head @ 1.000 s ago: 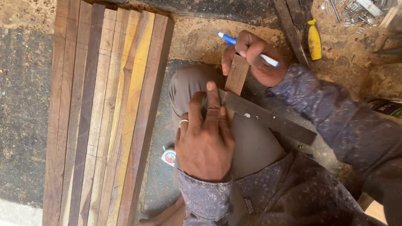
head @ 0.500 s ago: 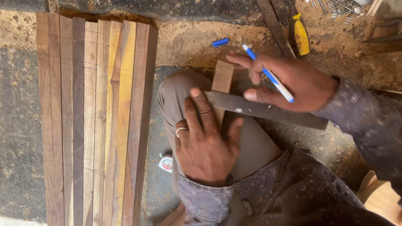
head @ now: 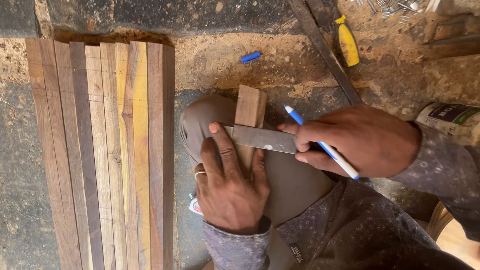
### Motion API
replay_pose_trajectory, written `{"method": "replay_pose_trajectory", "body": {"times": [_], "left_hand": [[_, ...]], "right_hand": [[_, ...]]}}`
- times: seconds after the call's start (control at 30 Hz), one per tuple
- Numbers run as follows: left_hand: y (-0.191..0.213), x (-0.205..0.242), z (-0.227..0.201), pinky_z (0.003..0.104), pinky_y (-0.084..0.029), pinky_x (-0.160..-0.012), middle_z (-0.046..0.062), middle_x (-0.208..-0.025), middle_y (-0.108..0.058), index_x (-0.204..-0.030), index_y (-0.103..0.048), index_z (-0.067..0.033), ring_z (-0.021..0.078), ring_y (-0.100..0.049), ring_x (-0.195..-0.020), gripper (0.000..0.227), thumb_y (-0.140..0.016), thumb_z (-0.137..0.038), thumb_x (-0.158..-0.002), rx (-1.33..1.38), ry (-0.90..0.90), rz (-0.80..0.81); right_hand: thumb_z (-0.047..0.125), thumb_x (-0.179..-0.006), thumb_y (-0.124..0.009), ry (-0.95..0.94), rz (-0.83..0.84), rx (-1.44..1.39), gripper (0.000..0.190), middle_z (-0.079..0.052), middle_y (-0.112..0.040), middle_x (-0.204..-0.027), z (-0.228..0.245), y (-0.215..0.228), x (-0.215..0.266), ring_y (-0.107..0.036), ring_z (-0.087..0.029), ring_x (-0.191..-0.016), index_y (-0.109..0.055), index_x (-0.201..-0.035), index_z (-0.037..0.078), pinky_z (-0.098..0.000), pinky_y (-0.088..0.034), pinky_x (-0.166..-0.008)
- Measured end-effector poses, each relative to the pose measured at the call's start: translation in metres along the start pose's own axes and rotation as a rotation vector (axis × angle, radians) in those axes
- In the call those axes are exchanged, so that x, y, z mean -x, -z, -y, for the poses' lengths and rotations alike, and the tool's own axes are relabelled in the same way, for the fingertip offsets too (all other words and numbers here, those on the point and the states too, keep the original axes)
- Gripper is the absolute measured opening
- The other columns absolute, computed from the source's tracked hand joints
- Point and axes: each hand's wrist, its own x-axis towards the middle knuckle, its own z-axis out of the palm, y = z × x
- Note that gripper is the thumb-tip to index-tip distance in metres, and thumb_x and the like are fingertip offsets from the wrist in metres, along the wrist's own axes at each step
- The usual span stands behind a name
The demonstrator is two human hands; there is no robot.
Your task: The person uses a try square and a blue marker to draw straight lines on wooden planks. They measure and mark multiple planks, repositioning the square and drawing lines along its edge.
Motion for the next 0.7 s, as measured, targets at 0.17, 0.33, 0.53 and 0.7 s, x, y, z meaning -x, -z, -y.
{"method": "replay_pose_trajectory", "body": {"times": [0.17, 0.33, 0.53, 0.7], "left_hand": [[-0.0021, 0.0011, -0.0067, 0.047, -0.057, -0.061, 0.026, -0.129, -0.061, -0.151, -0.043, 0.0039, 0.0378, -0.066, -0.081, 0.079, -0.076, -0.035, -0.090, -0.015, 0.001, 0.035], [0.0001, 0.0008, -0.0061, 0.049, -0.057, -0.063, 0.026, -0.130, -0.059, -0.152, -0.041, 0.0038, 0.0398, -0.066, -0.084, 0.080, -0.074, -0.034, -0.089, -0.007, -0.002, 0.044], [0.0026, -0.0031, -0.0078, 0.050, -0.056, -0.065, 0.027, -0.134, -0.057, -0.153, -0.037, 0.0036, 0.0407, -0.065, -0.084, 0.082, -0.073, -0.033, -0.089, 0.023, 0.013, 0.085], [0.0016, -0.0020, -0.0082, 0.049, -0.057, -0.070, 0.029, -0.135, -0.055, -0.154, -0.033, 0.0058, 0.0415, -0.064, -0.087, 0.084, -0.073, -0.033, -0.091, 0.012, -0.015, 0.059]], "right_hand": [[0.027, -0.088, -0.071, 0.034, -0.015, 0.021, 0.018, -0.013, -0.078, -0.113, -0.0038, 0.0012, 0.0039, -0.064, -0.021, -0.049, -0.062, -0.092, 0.013, -0.0414, -0.051, -0.048], [0.033, -0.087, -0.072, -0.096, 0.055, 0.017, 0.020, -0.006, -0.077, -0.087, -0.0044, 0.0023, 0.0007, -0.068, -0.021, -0.059, -0.067, -0.098, 0.017, -0.0439, -0.052, -0.054], [0.033, -0.085, -0.072, -0.083, 0.018, 0.003, 0.021, -0.005, -0.079, -0.105, -0.0010, 0.0063, 0.0014, -0.072, -0.022, -0.061, -0.067, -0.095, 0.016, -0.0427, -0.055, -0.054], [0.038, -0.088, -0.072, -0.183, 0.080, 0.042, 0.025, -0.006, -0.075, -0.083, 0.0024, 0.0076, 0.0014, -0.071, -0.020, -0.055, -0.065, -0.099, 0.017, -0.0415, -0.055, -0.050]]}}
